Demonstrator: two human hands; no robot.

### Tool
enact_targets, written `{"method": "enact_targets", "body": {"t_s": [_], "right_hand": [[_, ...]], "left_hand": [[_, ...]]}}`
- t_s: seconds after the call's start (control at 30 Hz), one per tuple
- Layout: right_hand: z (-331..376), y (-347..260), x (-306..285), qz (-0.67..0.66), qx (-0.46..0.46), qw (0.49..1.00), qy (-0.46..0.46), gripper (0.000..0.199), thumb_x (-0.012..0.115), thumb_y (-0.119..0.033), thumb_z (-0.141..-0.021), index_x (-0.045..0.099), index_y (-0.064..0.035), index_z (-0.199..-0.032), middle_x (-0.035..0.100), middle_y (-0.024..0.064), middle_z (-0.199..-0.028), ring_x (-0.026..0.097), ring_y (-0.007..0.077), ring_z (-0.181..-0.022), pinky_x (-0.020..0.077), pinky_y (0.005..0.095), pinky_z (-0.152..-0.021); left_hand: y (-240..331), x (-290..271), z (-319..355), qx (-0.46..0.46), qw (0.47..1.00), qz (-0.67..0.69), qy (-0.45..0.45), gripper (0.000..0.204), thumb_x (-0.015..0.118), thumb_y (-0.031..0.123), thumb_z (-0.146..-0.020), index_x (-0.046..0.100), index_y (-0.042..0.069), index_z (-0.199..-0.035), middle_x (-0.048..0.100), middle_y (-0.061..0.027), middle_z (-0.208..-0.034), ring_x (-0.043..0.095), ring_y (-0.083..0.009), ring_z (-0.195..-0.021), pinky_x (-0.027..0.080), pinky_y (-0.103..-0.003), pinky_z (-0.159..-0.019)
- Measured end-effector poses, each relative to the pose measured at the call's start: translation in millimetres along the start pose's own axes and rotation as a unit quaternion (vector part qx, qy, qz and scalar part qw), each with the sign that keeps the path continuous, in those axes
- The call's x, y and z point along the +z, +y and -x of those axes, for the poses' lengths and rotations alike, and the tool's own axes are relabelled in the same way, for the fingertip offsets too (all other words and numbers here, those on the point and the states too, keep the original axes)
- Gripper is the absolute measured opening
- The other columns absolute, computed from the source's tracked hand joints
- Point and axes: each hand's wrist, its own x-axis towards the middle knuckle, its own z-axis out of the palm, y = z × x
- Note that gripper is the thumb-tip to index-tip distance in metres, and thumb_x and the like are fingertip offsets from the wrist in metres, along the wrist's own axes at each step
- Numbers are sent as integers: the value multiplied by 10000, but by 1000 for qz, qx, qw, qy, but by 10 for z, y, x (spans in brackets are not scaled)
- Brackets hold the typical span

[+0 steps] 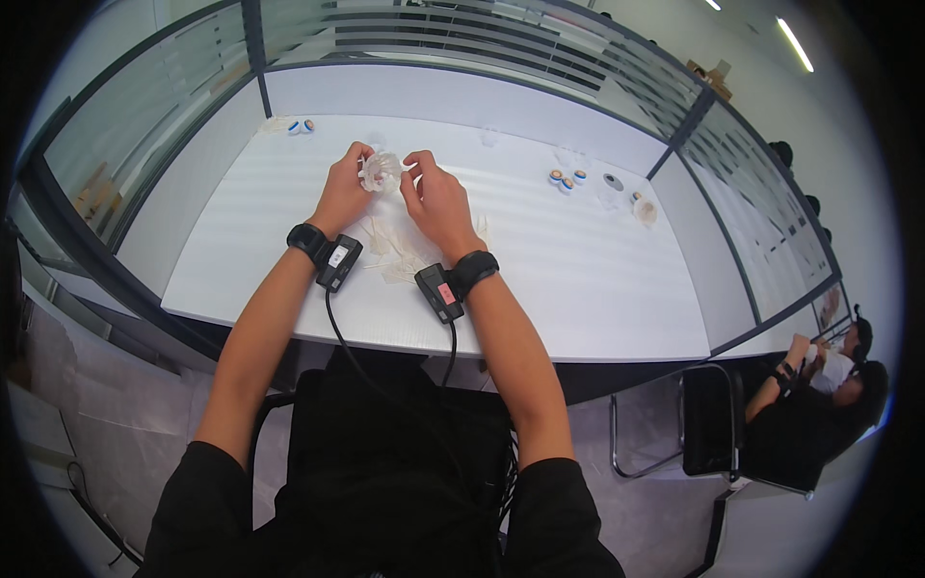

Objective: The person inserts white feathers one by one into the base of a shuttlecock, arranging them in a circular pattern and pressing them into place by hand.

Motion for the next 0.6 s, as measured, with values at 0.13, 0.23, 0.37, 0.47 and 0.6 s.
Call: {"method": "enact_targets", "body": {"t_s": [0.13,0.23,0.37,0.47,0.6], "right_hand": [[-11,11,-1,-3,-6,1000,9,186,626,-135,-938,568,-66,-1100,695,82,-797,633,248,-590,482,389,-561],[-14,-2,2,2,5,1000,3,178,628,-135,-937,572,-65,-1090,697,83,-793,640,248,-593,483,387,-559],[5,-10,-12,31,21,999,8,137,624,-152,-945,604,-47,-1030,710,97,-804,660,253,-623,496,378,-582],[-5,-3,-31,59,37,998,7,143,624,-168,-951,627,-32,-993,714,100,-792,667,244,-630,501,367,-591],[-16,-10,-8,84,69,994,13,158,615,-218,-945,643,-62,-935,719,107,-789,680,290,-656,512,415,-609]], "left_hand": [[-28,3,-9,12,1000,-5,2,269,688,30,-873,496,9,-1060,692,-129,-917,661,-165,-837,529,-305,-753],[-45,3,-5,15,1000,-6,2,270,689,31,-872,497,10,-1061,690,-124,-920,656,-160,-836,529,-304,-752],[-41,-1,-8,7,1000,-10,0,265,685,31,-874,501,8,-1064,688,-123,-923,652,-157,-835,529,-304,-757],[-30,7,-6,12,1000,-18,0,262,680,28,-874,503,6,-1066,688,-126,-929,656,-163,-839,529,-304,-759],[-47,-5,-5,21,1000,-7,6,259,676,30,-876,503,5,-1066,688,-125,-925,664,-171,-843,526,-304,-756]]}}
